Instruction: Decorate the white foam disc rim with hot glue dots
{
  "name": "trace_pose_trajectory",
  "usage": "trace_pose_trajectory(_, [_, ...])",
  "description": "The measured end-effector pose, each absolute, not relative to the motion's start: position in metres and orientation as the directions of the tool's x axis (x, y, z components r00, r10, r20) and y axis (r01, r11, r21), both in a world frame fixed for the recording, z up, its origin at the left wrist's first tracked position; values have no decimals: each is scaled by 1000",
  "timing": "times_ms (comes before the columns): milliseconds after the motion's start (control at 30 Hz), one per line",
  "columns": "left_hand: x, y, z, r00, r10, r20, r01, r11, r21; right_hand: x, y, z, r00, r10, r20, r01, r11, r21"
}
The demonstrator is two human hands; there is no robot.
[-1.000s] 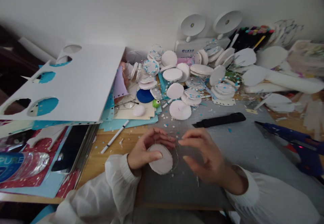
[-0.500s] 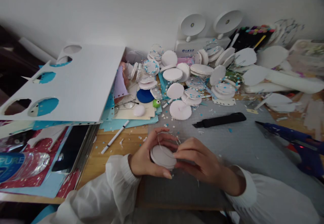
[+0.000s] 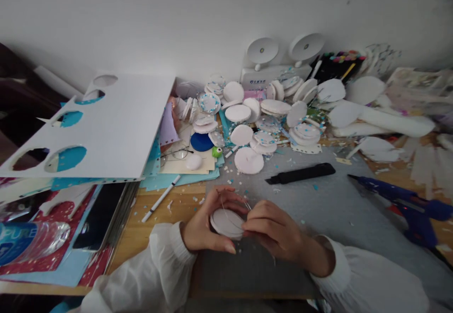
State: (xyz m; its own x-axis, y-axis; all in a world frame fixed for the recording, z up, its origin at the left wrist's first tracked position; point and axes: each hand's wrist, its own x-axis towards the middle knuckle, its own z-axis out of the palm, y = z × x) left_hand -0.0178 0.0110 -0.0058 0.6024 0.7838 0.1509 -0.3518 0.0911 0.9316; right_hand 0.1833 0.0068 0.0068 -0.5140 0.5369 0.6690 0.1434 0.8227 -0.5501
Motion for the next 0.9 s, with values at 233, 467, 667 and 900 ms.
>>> trace_pose_trajectory(233, [-22,17,3,381,919,107,-382,51,923,204,19,15,-374,639,672,325,769,-550])
trace_pose_trajectory(467, [-32,-4,14,-55,997,-53,-197,41,979,222,64,22,-325,644,693,563,720,-406])
trace_pose_trajectory(667, [-30,-41,28,-65,998,-13,-153,3,988,205,102,12,-506,645,573,557,751,-355])
trace_pose_trajectory(900, [-49,-69,32,83,996,-26,-100,34,994,243,83,16,-377,732,568,627,653,-425])
